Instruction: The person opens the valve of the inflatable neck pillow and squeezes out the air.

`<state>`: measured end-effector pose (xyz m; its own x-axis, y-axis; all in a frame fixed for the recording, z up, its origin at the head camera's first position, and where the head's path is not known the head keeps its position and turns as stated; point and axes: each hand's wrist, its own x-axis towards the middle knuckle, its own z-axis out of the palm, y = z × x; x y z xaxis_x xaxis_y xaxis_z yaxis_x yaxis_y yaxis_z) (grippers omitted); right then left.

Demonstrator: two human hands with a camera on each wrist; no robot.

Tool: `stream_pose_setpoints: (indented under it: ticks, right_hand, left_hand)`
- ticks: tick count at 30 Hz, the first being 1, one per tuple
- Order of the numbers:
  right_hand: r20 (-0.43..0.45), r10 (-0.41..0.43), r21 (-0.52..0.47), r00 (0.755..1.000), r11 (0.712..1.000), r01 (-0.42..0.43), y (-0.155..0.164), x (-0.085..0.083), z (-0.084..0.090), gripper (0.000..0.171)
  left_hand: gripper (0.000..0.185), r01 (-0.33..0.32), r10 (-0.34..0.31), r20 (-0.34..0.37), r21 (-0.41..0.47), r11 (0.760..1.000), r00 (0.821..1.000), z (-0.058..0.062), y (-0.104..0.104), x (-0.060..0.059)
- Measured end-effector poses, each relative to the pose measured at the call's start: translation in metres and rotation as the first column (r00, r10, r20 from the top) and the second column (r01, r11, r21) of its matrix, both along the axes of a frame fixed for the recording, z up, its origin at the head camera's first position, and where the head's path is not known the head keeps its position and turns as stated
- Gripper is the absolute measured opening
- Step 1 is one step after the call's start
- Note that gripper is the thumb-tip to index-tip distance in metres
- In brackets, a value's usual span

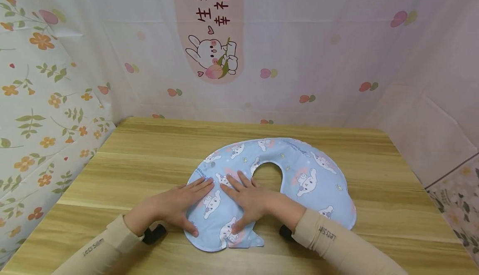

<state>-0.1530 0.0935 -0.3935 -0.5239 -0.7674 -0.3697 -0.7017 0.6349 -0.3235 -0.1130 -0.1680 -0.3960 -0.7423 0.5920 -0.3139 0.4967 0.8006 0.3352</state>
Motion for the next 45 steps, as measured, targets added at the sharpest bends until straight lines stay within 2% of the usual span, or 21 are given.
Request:
stream_pose_setpoints:
  ticks: [18, 24, 32, 45]
  right_hand:
    - [-0.023, -0.014, 0.055, 1.000, 0.998, 0.015, 0.002, -0.002, 0.002, 0.117]
    - [-0.035, -0.021, 0.058, 0.999, 0.998, 0.023, 0.004, -0.003, 0.003, 0.119]
    - [-0.044, -0.028, 0.069, 0.999, 0.997, 0.031, 0.009, -0.007, 0.003, 0.118]
    - [-0.057, -0.036, 0.044, 0.998, 0.998, 0.038, 0.014, -0.010, 0.004, 0.115]
  left_hand:
    - [0.121, -0.001, 0.001, -0.012, -0.004, 1.000, 1.000, 0.000, -0.003, -0.001]
    - [0.122, -0.009, 0.008, -0.044, -0.038, 0.999, 0.999, 0.002, -0.003, -0.002]
    - [0.122, -0.016, 0.014, -0.044, -0.060, 0.998, 0.999, 0.001, -0.003, -0.006]
    - [0.117, -0.059, 0.058, -0.030, -0.055, 0.997, 0.998, 0.005, 0.000, -0.004]
